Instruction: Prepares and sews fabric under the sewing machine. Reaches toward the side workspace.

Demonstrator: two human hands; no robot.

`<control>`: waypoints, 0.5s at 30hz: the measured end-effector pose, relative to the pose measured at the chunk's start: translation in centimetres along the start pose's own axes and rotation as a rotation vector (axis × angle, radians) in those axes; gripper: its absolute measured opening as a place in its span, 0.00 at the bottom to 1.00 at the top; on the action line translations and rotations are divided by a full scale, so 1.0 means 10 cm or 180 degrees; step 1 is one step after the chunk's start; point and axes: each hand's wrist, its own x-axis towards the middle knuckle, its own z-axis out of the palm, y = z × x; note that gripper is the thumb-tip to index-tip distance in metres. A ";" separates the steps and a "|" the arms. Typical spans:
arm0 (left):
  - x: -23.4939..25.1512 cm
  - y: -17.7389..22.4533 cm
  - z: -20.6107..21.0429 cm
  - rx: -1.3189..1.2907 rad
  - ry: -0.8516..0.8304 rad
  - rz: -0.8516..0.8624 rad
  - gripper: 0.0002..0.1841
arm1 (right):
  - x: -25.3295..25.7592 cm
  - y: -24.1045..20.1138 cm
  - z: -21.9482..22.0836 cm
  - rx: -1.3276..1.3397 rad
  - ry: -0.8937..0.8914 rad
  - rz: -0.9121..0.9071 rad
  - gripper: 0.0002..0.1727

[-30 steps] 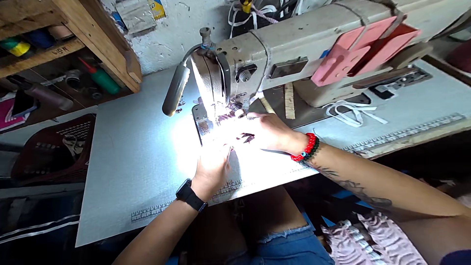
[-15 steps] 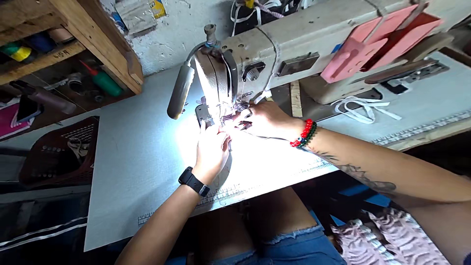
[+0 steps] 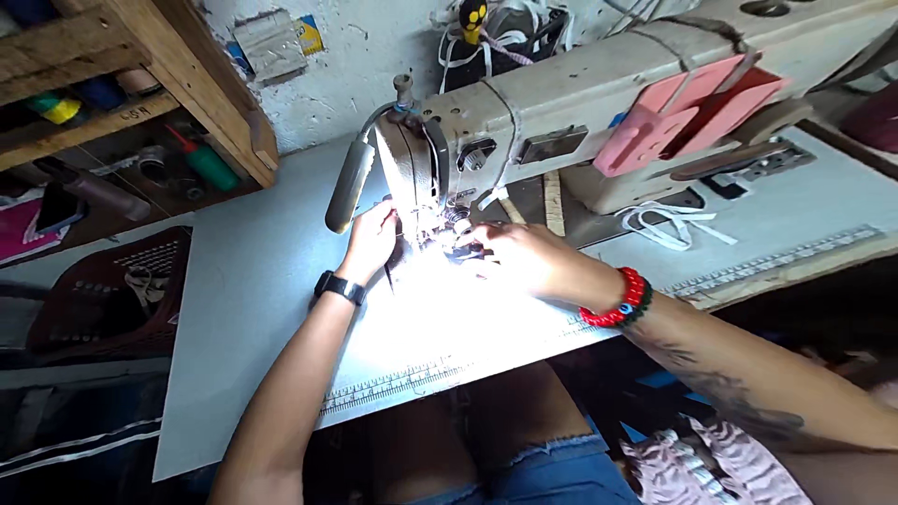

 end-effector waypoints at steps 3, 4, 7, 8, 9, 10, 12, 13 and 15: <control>0.18 -0.06 -0.01 0.0518 -0.0704 0.0054 0.13 | -0.20 -0.11 -0.03 0.0285 -0.0271 0.0187 0.17; 0.21 -0.11 -0.05 0.1059 -0.0924 0.0137 0.16 | -0.26 -0.16 -0.02 0.0312 -0.0301 0.0200 0.16; 0.16 -0.37 -0.30 0.2333 -0.0870 -0.0379 0.24 | -0.34 -0.34 0.10 -0.0042 -0.0187 -0.0171 0.12; 0.10 -0.51 -0.44 0.2590 -0.0713 -0.0703 0.25 | -0.32 -0.41 0.17 -0.0281 -0.0031 -0.0425 0.11; 0.01 -0.55 -0.60 0.2662 -0.0554 -0.0986 0.25 | -0.27 -0.51 0.23 -0.0491 0.0086 -0.0633 0.10; -0.11 -0.53 -0.76 0.2747 -0.0397 -0.1169 0.23 | -0.20 -0.61 0.29 -0.0582 0.0144 -0.0707 0.09; -0.43 -0.46 -1.01 0.2935 -0.0274 -0.1393 0.24 | 0.03 -0.85 0.39 -0.0516 0.0023 -0.0586 0.12; -0.60 -0.38 -1.09 0.3028 -0.0315 -0.1489 0.26 | 0.18 -0.97 0.46 -0.0402 -0.0019 -0.0517 0.16; -0.90 -0.13 -1.16 0.3095 -0.0353 -0.1610 0.26 | 0.50 -1.18 0.56 -0.0260 -0.0283 -0.0351 0.23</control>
